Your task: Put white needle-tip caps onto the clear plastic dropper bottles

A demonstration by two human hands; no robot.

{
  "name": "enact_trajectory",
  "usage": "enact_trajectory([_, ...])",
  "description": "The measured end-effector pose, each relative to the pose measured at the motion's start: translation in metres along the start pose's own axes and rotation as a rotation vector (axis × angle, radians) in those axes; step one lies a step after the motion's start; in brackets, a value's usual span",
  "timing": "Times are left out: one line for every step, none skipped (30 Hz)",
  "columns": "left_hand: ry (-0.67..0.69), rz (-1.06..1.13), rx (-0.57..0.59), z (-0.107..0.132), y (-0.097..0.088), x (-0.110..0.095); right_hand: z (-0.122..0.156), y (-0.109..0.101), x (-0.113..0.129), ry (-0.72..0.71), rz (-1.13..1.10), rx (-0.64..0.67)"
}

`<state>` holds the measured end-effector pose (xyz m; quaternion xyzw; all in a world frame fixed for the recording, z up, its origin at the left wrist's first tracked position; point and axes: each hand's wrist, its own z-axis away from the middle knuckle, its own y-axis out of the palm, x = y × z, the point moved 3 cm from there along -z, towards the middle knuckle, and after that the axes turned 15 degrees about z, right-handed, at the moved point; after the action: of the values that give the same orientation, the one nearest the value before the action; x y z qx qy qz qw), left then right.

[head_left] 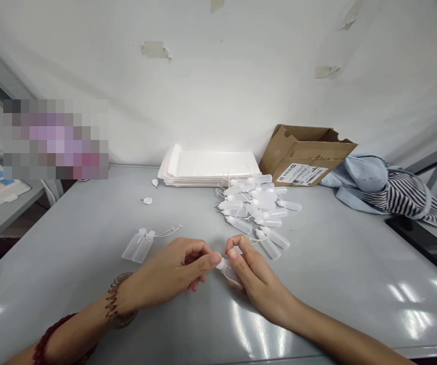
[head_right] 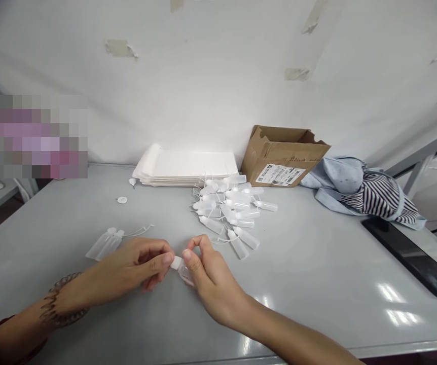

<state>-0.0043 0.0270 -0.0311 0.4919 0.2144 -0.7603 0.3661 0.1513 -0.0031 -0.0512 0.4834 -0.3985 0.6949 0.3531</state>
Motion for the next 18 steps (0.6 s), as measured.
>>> enact_trajectory([-0.015,0.013,0.007,-0.001,0.002,0.002,0.001,-0.001,0.000,-0.035,0.073,-0.021])
enact_trajectory([-0.023,0.026,0.020,-0.002,0.004,0.004,0.001,-0.001,0.001,-0.064,0.139,-0.034])
enact_trajectory([-0.025,0.039,0.035,-0.003,0.006,0.005,0.002,-0.001,0.001,-0.086,0.187,-0.039])
enact_trajectory([-0.023,0.046,0.048,-0.003,0.009,0.005,0.002,-0.001,0.002,-0.095,0.207,-0.038])
enact_trajectory([-0.017,0.038,0.058,-0.003,0.010,0.004,0.002,-0.002,0.002,-0.082,0.192,-0.034])
enact_trajectory([-0.006,0.011,0.067,-0.002,0.012,0.003,0.002,-0.002,0.002,-0.044,0.144,-0.023])
enact_trajectory([0.009,-0.031,0.071,-0.001,0.013,0.002,0.002,-0.002,0.002,0.013,0.067,0.002])
enact_trajectory([0.029,-0.080,0.070,0.000,0.013,0.000,0.001,-0.002,0.001,0.082,-0.026,0.038])
enact_trajectory([0.061,-0.129,0.065,0.000,0.013,-0.002,0.001,-0.002,0.000,0.147,-0.116,0.080])
enact_trajectory([0.101,-0.170,0.058,0.001,0.013,-0.003,0.000,-0.002,0.000,0.191,-0.181,0.114])
enact_trajectory([0.141,-0.188,0.052,0.001,0.012,-0.004,-0.001,-0.002,-0.001,0.207,-0.205,0.126])
enact_trajectory([0.171,-0.184,0.045,0.000,0.012,-0.005,-0.001,-0.004,-0.001,0.194,-0.184,0.107])
enact_trajectory([0.184,-0.169,0.036,-0.001,0.011,-0.004,-0.002,-0.005,-0.001,0.157,-0.118,0.058])
enact_trajectory([0.178,-0.151,0.026,-0.003,0.011,-0.002,-0.001,-0.007,-0.001,0.108,-0.022,-0.002])
enact_trajectory([0.159,-0.131,0.013,-0.004,0.011,-0.001,-0.001,-0.008,-0.001,0.054,0.089,-0.055])
enact_trajectory([0.140,-0.118,0.002,-0.006,0.011,0.001,0.000,-0.008,0.000,0.002,0.192,-0.089])
enact_trajectory([0.129,-0.120,-0.007,-0.007,0.011,0.003,0.001,-0.008,0.001,-0.035,0.263,-0.102])
enact_trajectory([0.131,-0.133,-0.008,-0.008,0.012,0.003,0.002,-0.008,0.002,-0.047,0.288,-0.097])
